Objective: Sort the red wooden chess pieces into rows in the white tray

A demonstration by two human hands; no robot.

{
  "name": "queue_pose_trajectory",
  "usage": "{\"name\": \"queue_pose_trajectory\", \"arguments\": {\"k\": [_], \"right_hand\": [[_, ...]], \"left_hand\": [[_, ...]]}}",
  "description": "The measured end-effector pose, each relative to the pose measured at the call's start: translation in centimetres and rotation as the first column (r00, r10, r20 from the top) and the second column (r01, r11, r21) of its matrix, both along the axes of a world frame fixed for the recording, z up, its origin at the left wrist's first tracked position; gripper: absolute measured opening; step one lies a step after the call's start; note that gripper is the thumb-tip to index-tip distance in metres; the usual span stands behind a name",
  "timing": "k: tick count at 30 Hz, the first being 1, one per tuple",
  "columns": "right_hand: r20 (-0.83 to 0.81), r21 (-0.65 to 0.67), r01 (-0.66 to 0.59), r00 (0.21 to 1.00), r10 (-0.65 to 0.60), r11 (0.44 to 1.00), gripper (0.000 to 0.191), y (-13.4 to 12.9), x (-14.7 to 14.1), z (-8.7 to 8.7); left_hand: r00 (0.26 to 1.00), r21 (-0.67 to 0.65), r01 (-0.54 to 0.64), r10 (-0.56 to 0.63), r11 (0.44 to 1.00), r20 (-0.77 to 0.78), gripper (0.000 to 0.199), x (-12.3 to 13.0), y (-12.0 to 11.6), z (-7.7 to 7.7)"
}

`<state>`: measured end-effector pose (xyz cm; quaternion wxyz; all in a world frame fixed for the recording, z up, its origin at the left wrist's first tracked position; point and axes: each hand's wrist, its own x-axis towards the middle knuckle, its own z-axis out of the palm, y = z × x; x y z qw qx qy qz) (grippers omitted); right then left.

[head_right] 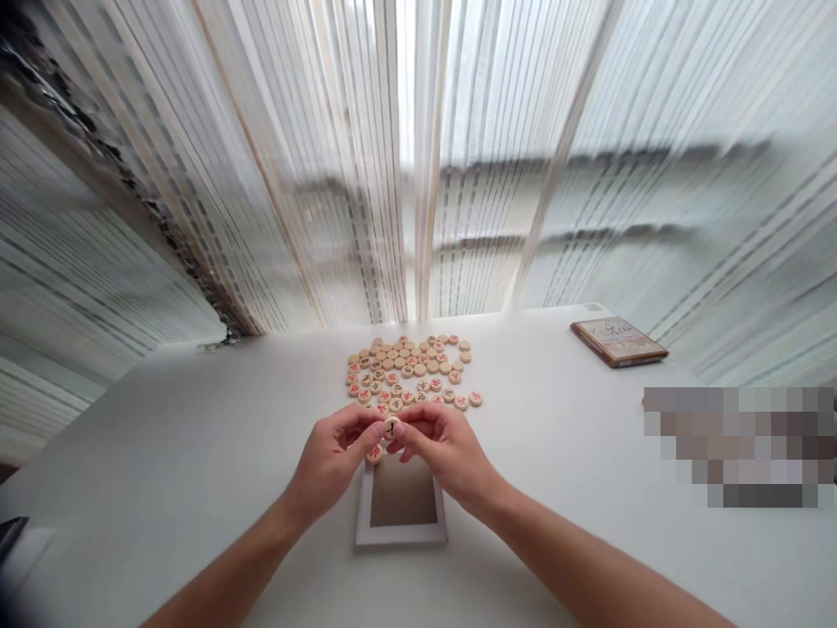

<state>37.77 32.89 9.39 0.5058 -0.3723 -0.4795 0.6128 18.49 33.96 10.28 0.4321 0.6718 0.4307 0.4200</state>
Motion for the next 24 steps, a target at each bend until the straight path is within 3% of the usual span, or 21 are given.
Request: {"name": "queue_pose_trajectory", "arguments": {"k": [4, 10, 15, 24], "right_hand": [[0.012, -0.022, 0.002, 1.0, -0.001, 1.0, 0.031, -0.9, 0.1, 0.0], [0.075, 0.047, 0.023, 0.997, -0.026, 0.999, 0.015, -2.1, -0.3, 0.3], [0.107, -0.006, 0.057, 0.993, -0.056, 0.998, 0.015, -2.2, -0.3, 0.4], [0.046, -0.127, -0.027, 0.998, 0.033, 0.992, 0.02, -1.6, -0.2, 0.3]], "left_hand": [[0.999, -0.035, 0.019, -0.017, 0.999, 0.045, 0.021, -0.3, -0.9, -0.4], [0.999, 0.11, 0.039, -0.035, 0.993, -0.032, 0.014, -0.9, -2.4, -0.1], [0.999, 0.157, 0.01, -0.004, 0.988, -0.04, 0.01, -0.6, -2.8, -0.3], [0.994, -0.063, 0.0, 0.007, 0.998, 0.111, 0.011, -0.6, -2.7, -0.5]]}}
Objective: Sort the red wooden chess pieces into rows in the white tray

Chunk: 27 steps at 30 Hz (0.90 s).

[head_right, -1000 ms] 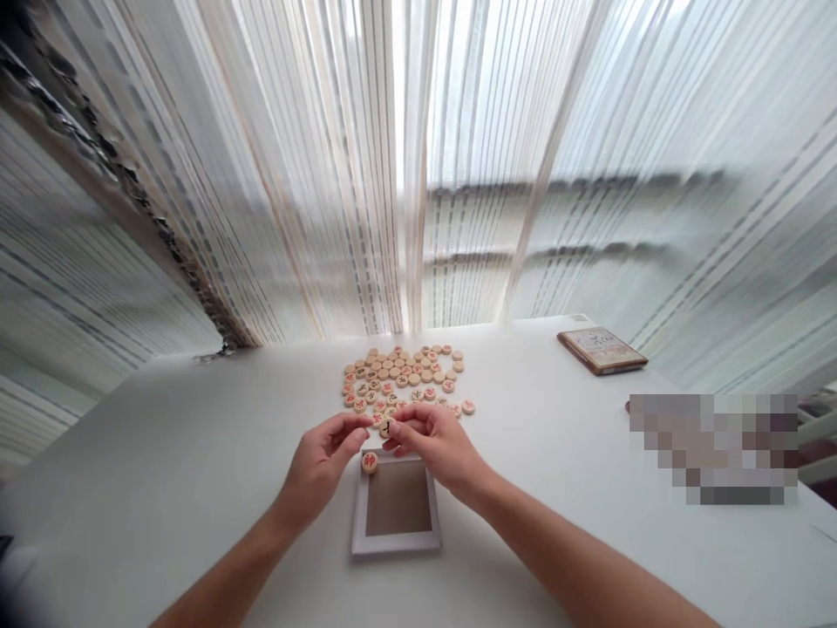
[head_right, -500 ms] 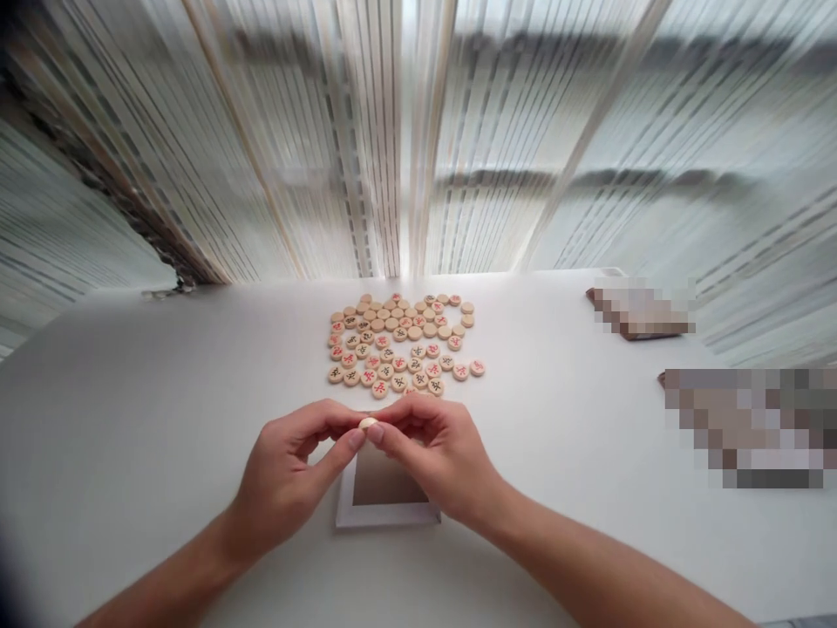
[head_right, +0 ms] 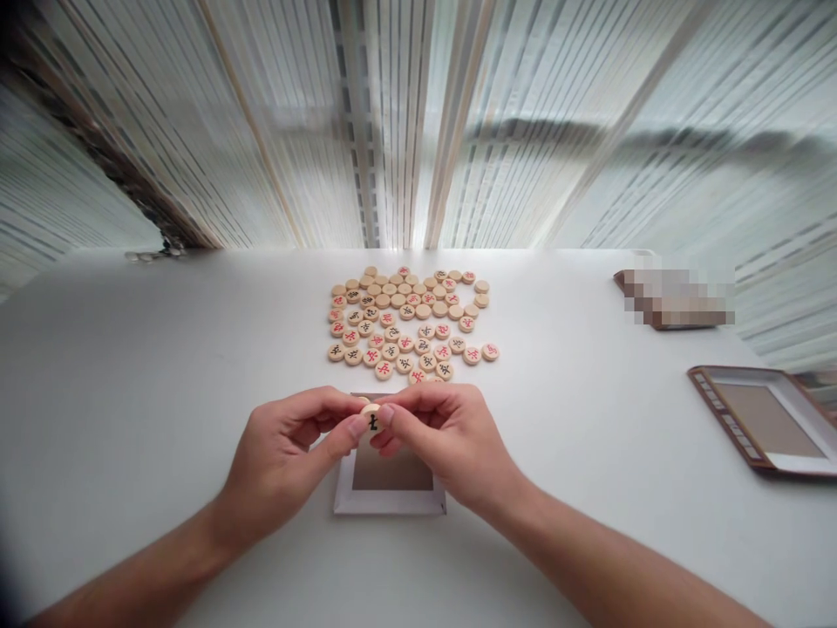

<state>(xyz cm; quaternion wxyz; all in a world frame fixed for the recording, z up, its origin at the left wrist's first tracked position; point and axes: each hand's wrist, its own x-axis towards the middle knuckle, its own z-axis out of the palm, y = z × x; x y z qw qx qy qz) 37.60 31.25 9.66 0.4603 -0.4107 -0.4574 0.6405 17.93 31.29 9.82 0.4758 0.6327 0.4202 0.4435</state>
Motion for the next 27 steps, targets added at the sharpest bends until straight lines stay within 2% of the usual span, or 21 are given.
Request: {"name": "queue_pose_trajectory", "arguments": {"k": [5, 9, 14, 19, 23, 27], "right_hand": [[0.03, -0.002, 0.015, 0.999, -0.015, 1.0, 0.024, 0.0, -0.2, 0.0], [0.093, -0.003, 0.052, 0.994, -0.052, 0.999, 0.03, 0.2, -0.6, 0.4], [0.149, -0.062, 0.018, 0.989, -0.009, 0.998, 0.035, 0.7, -0.6, 0.8], [0.075, -0.083, 0.01, 0.997, -0.004, 0.996, 0.037, 0.4, -0.6, 0.1], [-0.022, -0.095, -0.003, 1.0, 0.001, 0.995, 0.034, 0.1, -0.7, -0.6], [-0.091, -0.103, -0.022, 0.996, 0.012, 0.994, 0.031, -0.1, -0.5, -0.6]], "left_hand": [[1.0, -0.026, 0.011, -0.011, 1.0, 0.013, 0.011, 0.0, 0.0, 0.0], [0.999, 0.053, -0.002, 0.005, 0.999, -0.05, 0.011, -0.1, 0.1, -0.2], [0.991, 0.155, -0.016, 0.036, 0.988, -0.13, 0.012, -0.4, 0.2, -0.2], [0.988, 0.229, -0.019, 0.053, 0.973, -0.144, 0.012, -0.4, 0.3, -0.5], [0.996, 0.174, 0.01, 0.006, 0.985, -0.087, 0.018, -0.3, 0.3, -0.6], [0.999, 0.1, 0.038, -0.037, 0.994, -0.009, 0.023, -0.2, 0.1, -0.4]]}}
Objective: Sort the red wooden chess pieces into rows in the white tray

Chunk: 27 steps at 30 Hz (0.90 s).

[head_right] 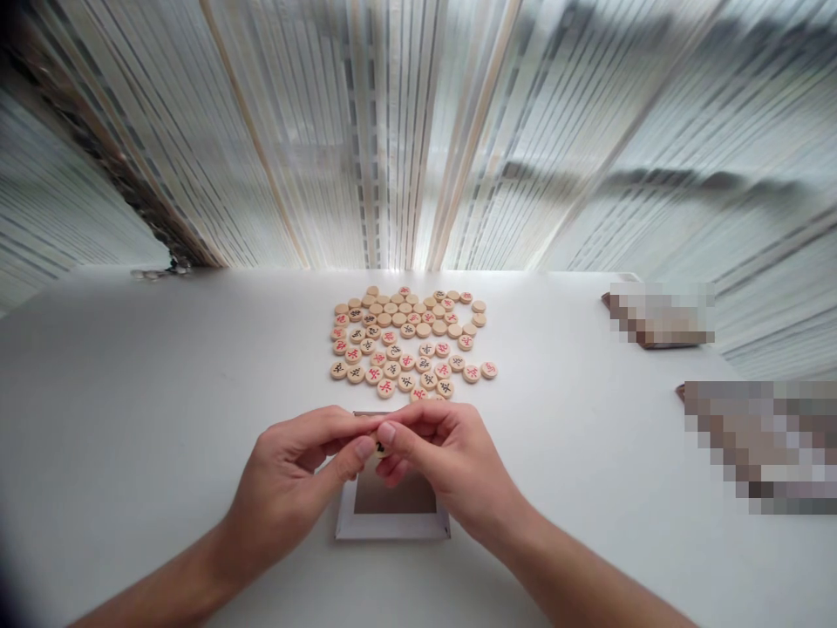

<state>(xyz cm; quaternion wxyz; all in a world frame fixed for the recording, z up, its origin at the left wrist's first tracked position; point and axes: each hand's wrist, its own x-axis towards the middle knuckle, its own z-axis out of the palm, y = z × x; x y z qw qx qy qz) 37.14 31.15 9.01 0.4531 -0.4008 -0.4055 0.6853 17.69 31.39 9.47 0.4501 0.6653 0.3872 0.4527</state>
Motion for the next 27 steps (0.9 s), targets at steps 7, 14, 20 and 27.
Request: {"name": "queue_pose_trajectory", "arguments": {"k": [7, 14, 20, 27], "right_hand": [[-0.02, 0.007, -0.074, 0.997, 0.074, 0.997, 0.034, -0.46, 0.6, 0.13], [-0.045, 0.003, -0.021, 0.999, 0.022, 1.0, 0.027, -0.24, 0.66, 0.28], [-0.06, 0.014, -0.013, 0.998, 0.014, 1.0, 0.033, -0.47, 0.74, 0.41], [-0.069, 0.002, -0.005, 0.998, 0.005, 1.0, 0.039, -0.64, 0.48, 0.93]], "left_hand": [[0.999, -0.066, 0.02, -0.017, 0.998, 0.048, 0.026, -0.09, -0.05, 0.13], [0.997, -0.045, 0.057, -0.055, 0.997, 0.047, 0.033, -0.05, -0.22, -0.01], [0.998, -0.049, 0.036, -0.033, 0.998, 0.058, 0.027, 0.05, -0.33, -0.07], [0.999, 0.082, 0.019, -0.022, 0.996, 0.04, 0.03, 0.11, -0.32, -0.15]]}}
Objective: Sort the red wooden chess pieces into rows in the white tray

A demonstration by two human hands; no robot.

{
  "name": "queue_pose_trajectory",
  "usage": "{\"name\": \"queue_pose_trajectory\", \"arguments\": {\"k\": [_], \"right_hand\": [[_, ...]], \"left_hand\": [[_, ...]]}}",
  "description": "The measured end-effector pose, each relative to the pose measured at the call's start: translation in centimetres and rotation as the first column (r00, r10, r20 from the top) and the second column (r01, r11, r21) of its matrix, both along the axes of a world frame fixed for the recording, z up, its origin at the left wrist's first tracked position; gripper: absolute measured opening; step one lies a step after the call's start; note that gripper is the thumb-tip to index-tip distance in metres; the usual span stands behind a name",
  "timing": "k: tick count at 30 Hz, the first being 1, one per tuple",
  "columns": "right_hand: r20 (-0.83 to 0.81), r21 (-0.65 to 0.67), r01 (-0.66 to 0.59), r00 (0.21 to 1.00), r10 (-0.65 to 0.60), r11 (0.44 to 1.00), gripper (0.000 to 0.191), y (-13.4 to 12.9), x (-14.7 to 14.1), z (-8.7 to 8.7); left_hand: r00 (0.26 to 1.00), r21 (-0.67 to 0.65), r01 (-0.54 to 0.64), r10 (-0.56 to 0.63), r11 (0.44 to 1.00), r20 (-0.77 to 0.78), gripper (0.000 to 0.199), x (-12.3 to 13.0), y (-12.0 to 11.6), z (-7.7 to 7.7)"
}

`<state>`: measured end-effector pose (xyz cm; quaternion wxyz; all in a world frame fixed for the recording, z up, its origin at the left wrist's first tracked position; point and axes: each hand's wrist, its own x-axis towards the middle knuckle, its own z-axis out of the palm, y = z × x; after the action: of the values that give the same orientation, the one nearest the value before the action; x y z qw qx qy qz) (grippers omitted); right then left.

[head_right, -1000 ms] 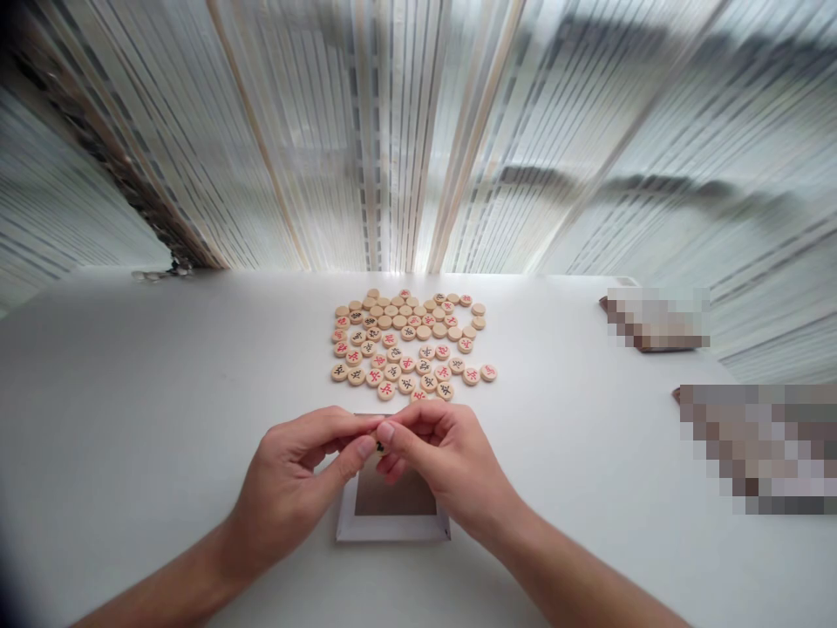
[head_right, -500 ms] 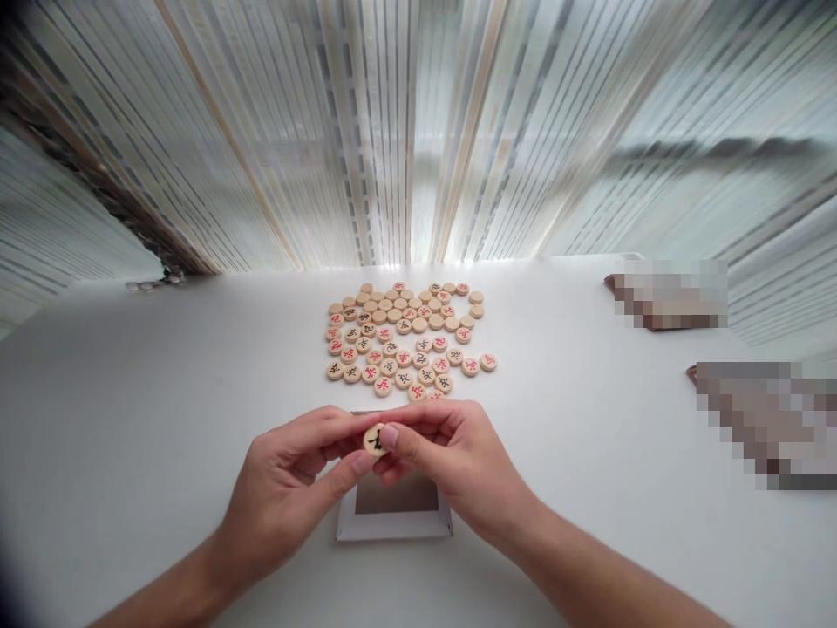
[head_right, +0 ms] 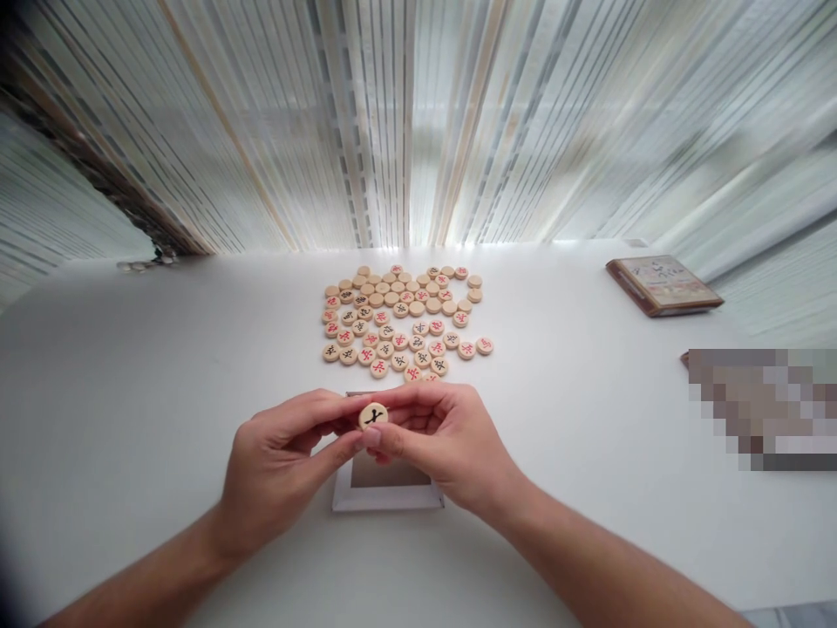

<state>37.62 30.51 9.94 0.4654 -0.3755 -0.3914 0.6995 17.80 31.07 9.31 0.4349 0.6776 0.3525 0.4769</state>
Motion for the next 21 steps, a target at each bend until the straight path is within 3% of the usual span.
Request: {"name": "queue_pose_trajectory", "arguments": {"k": [4, 7, 13, 21], "right_hand": [[-0.01, -0.027, -0.003, 1.0, 0.003, 1.0, 0.033, -0.1, -0.14, 0.09], [-0.013, -0.027, -0.009, 1.0, 0.009, 1.0, 0.024, -0.17, -0.12, 0.05], [-0.003, 0.041, -0.052, 0.999, 0.052, 0.998, 0.011, -0.12, 0.14, 0.09], [-0.046, 0.094, -0.118, 0.991, 0.122, 0.989, 0.019, 0.01, 0.46, 0.04]], "left_hand": [[0.999, 0.186, 0.03, -0.023, 0.982, -0.04, 0.036, 0.04, 0.09, -0.12], [0.997, 0.231, 0.058, -0.043, 0.971, -0.067, 0.039, 0.11, 0.12, -0.21], [0.997, 0.162, 0.068, -0.062, 0.984, -0.045, 0.038, 0.11, 0.09, -0.37], [0.999, 0.033, 0.043, -0.044, 0.999, 0.026, 0.042, -0.18, -0.11, -0.21]]}}
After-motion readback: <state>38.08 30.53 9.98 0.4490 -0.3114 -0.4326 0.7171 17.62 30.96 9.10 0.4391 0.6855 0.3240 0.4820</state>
